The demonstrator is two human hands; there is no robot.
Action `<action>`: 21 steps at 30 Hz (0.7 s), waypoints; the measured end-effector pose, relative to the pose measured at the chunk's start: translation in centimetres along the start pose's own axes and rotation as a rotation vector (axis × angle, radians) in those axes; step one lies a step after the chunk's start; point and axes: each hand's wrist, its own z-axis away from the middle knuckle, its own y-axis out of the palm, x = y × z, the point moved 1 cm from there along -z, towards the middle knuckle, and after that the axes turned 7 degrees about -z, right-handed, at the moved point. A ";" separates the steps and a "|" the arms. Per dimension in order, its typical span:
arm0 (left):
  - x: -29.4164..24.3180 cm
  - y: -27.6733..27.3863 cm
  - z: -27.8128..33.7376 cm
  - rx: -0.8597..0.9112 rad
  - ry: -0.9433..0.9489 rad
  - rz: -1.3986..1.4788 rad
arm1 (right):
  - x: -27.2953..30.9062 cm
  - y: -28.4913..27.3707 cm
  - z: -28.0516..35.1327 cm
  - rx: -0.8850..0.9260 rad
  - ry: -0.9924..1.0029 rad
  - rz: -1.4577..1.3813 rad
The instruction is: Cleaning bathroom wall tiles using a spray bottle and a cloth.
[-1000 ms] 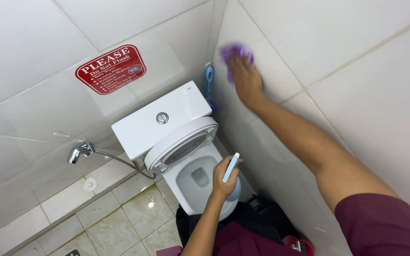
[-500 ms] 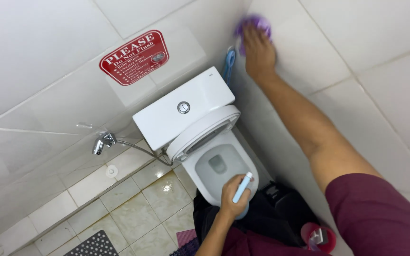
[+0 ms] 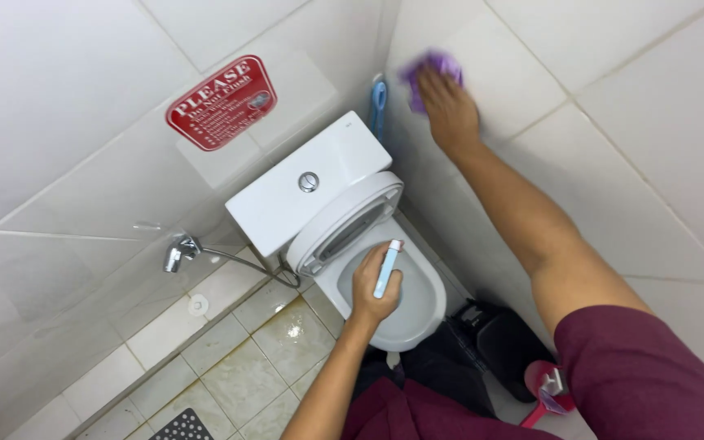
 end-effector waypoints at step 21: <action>-0.4 -0.1 4.4 0.298 -0.038 0.046 | -5.0 -8.4 11.5 0.205 -0.083 0.031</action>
